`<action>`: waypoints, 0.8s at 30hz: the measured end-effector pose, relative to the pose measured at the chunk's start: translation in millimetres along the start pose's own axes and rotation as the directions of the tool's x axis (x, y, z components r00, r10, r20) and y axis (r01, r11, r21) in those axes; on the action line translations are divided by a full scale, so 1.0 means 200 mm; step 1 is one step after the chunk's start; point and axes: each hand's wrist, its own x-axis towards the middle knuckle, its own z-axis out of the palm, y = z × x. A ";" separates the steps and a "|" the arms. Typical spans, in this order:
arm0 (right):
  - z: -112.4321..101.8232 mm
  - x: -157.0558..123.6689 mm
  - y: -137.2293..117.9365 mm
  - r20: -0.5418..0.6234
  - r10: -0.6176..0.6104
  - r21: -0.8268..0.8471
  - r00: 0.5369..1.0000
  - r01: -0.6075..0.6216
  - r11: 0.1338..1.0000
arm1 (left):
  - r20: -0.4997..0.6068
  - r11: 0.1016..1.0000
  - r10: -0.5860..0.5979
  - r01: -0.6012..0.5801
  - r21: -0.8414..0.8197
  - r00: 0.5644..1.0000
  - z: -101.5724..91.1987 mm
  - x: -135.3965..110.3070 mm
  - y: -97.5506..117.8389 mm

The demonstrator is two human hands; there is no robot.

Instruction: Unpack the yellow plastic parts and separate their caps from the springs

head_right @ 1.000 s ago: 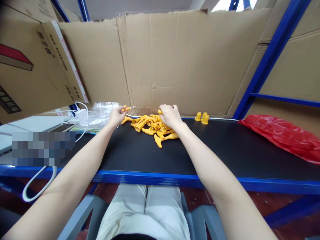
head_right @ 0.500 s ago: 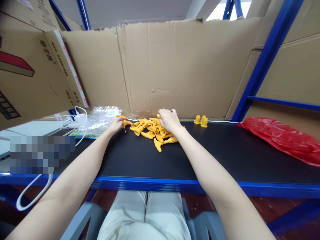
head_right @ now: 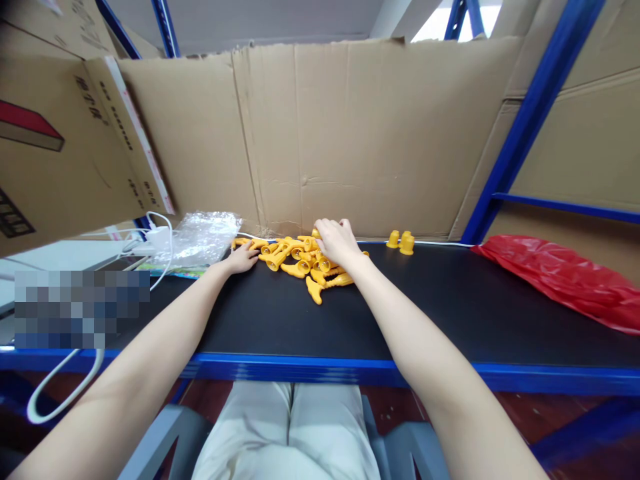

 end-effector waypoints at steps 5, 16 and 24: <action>0.00 0.00 0.00 0.004 0.000 0.011 1.000 0.000 1.000 | 0.000 1.000 0.002 -0.002 -0.029 1.000 0.00 0.00 -0.01; 0.03 -0.03 0.32 -0.240 0.402 0.160 0.884 -0.372 0.914 | -0.189 0.978 0.000 -0.040 -0.207 0.982 0.01 0.02 -0.04; 0.18 -0.30 0.73 -0.071 0.814 0.278 0.577 -0.772 0.571 | -0.135 0.984 -0.100 0.078 -0.160 0.986 -0.01 -0.01 -0.03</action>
